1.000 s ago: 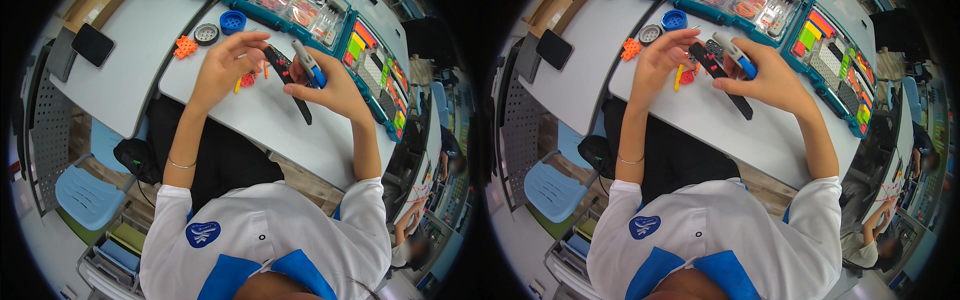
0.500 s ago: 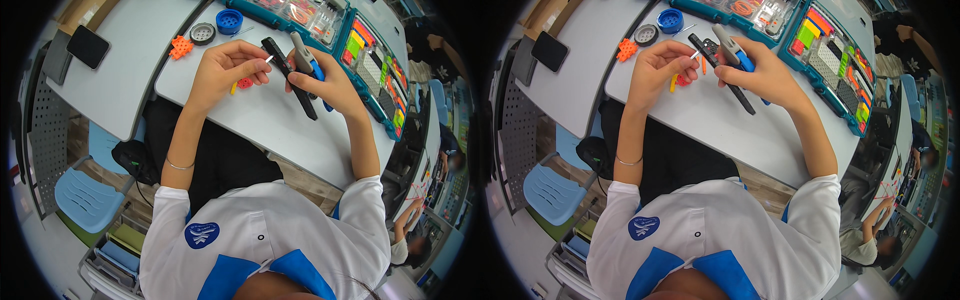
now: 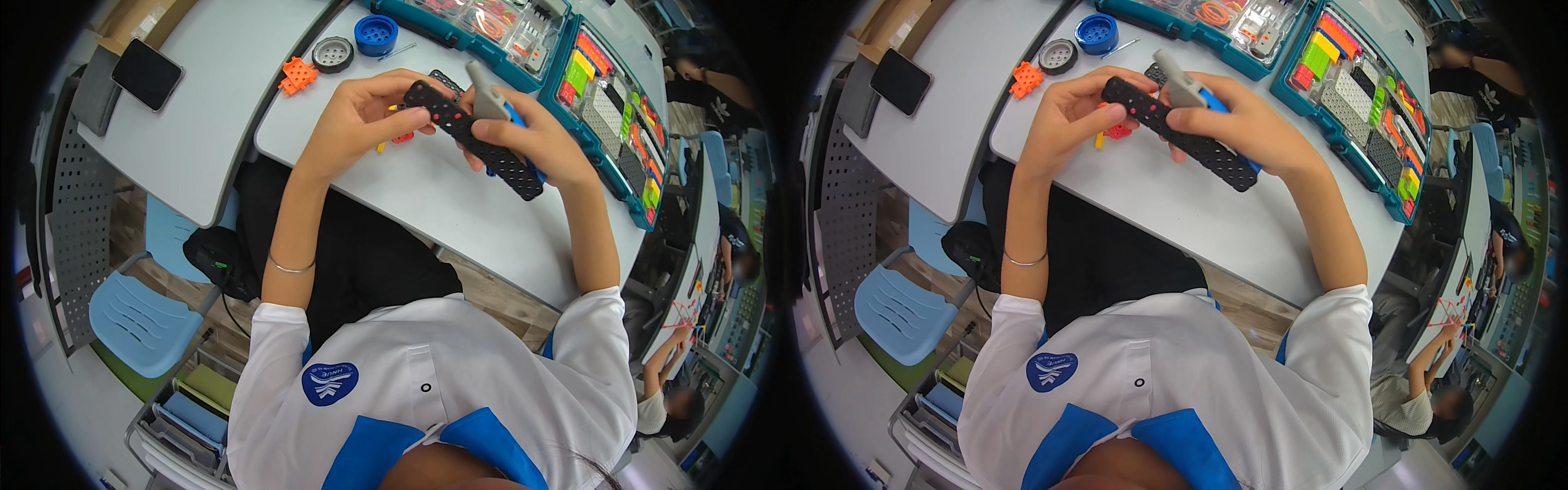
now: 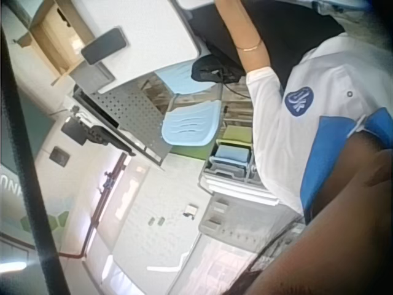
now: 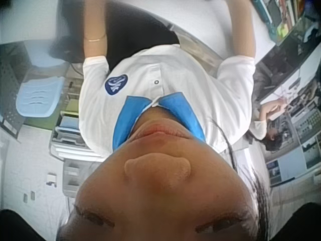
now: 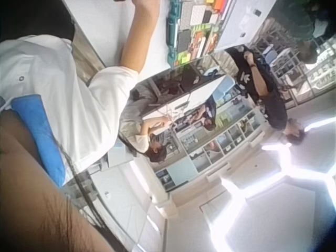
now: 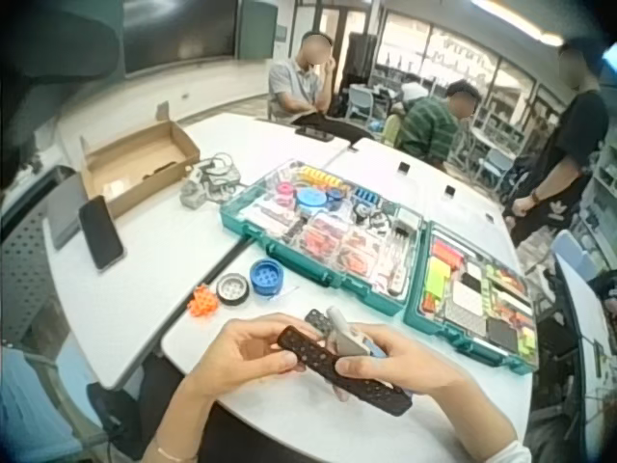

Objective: The person assembles a small knitting machine using colorful plastic parts and a blue tool. They connect various components, including black, orange, and yellow pieces, and use the tool to secure parts together. The assembly process involves careful alignment and attachment of multiple small parts.

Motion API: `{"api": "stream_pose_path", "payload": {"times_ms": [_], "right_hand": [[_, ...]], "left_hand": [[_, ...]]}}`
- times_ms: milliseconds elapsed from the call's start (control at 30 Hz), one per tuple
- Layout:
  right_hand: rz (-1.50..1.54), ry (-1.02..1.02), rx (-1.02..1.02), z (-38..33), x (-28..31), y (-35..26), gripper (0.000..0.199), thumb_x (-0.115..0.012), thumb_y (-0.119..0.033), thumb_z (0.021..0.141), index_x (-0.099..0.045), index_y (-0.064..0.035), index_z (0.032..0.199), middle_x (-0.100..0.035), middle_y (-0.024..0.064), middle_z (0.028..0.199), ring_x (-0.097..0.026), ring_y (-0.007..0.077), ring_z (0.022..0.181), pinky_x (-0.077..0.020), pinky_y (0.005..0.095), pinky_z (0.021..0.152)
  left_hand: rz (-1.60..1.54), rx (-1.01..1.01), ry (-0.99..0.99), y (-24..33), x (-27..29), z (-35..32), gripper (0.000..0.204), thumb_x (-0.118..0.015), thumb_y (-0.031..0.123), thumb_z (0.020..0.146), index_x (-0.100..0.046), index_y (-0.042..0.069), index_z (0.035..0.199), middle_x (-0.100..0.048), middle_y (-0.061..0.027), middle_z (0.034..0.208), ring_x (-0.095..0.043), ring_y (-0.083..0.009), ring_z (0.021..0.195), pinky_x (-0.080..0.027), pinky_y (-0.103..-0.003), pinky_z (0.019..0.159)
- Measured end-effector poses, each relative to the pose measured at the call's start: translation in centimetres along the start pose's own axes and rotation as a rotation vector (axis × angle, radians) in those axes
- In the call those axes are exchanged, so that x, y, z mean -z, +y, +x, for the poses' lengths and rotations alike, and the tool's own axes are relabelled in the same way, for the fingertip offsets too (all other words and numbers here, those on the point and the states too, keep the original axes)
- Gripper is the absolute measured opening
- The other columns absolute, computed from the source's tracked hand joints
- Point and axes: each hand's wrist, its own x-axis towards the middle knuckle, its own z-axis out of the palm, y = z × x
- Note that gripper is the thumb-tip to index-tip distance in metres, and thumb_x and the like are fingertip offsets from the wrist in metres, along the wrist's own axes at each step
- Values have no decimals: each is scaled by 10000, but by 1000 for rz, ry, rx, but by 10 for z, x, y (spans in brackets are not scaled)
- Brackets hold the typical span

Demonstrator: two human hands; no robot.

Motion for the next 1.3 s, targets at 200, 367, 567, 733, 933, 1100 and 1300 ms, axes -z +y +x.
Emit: {"api": "stream_pose_path", "payload": {"times_ms": [200, 367, 567, 733, 933, 1100, 1300], "right_hand": [[278, -104, -19, 1, 7, -5, 322, -634, -200, 909, -568, 34, 1120, -636, 120, 884, -613, 137, 684, -505, 251, 655], [537, -177, 182, 2, 25, 4, 338, -622, -201, 929, -534, 32, 1158, -633, 163, 985, -627, 204, 833, -516, 299, 770], [275, 188, 68, 7, 18, 3, 332, -626, -244, 950, -518, -14, 1165, -591, 89, 932, -556, 159, 755, -469, 314, 725], [133, 237, 60, 9, 23, 15, 402, -730, -298, 884, -643, -20, 1162, -674, 58, 878, -628, 65, 659, -502, 191, 538], [51, 327, 66, 10, 22, 17, 368, -742, -302, 873, -674, -29, 1111, -661, 43, 876, -610, 74, 661, -482, 223, 567], [-710, 567, 398, 10, 1, 19, 256, -743, -179, 843, -639, -29, 1022, -636, 77, 832, -639, 196, 732, -506, 341, 684], [-1158, 529, 659, 5, -16, 20, 353, -783, -70, 714, -588, -42, 1007, -620, 122, 923, -602, 341, 819, -501, 432, 710]], "left_hand": [[2, -81, 52, -8, -4, -1, 208, -658, 1, 917, -708, -36, 1115, -694, -95, 1027, -698, -165, 865, -539, -239, 663], [703, -337, 517, -11, -8, 8, 163, -711, 18, 865, -764, 75, 1009, -704, -28, 890, -661, -117, 802, -526, -262, 644], [1321, -378, 545, -19, 10, 29, 163, -782, 105, 807, -778, 101, 969, -671, -74, 862, -635, -188, 820, -507, -309, 713], [1426, -267, 511, -21, 9, 25, 137, -788, 141, 803, -780, 112, 936, -678, -67, 888, -622, -200, 801, -499, -329, 695], [1069, -333, 497, -13, 3, 24, 158, -752, 111, 841, -764, 90, 997, -709, -36, 925, -632, -163, 754, -500, -298, 634], [39, -143, 180, -19, -21, 13, 427, -672, 167, 956, -557, -33, 1316, -687, -135, 1057, -684, -164, 861, -563, -277, 704], [-19, -8, 234, -25, -51, 11, 454, -599, 199, 1018, -507, -53, 1384, -666, -124, 1152, -650, -160, 1014, -584, -302, 809]]}}
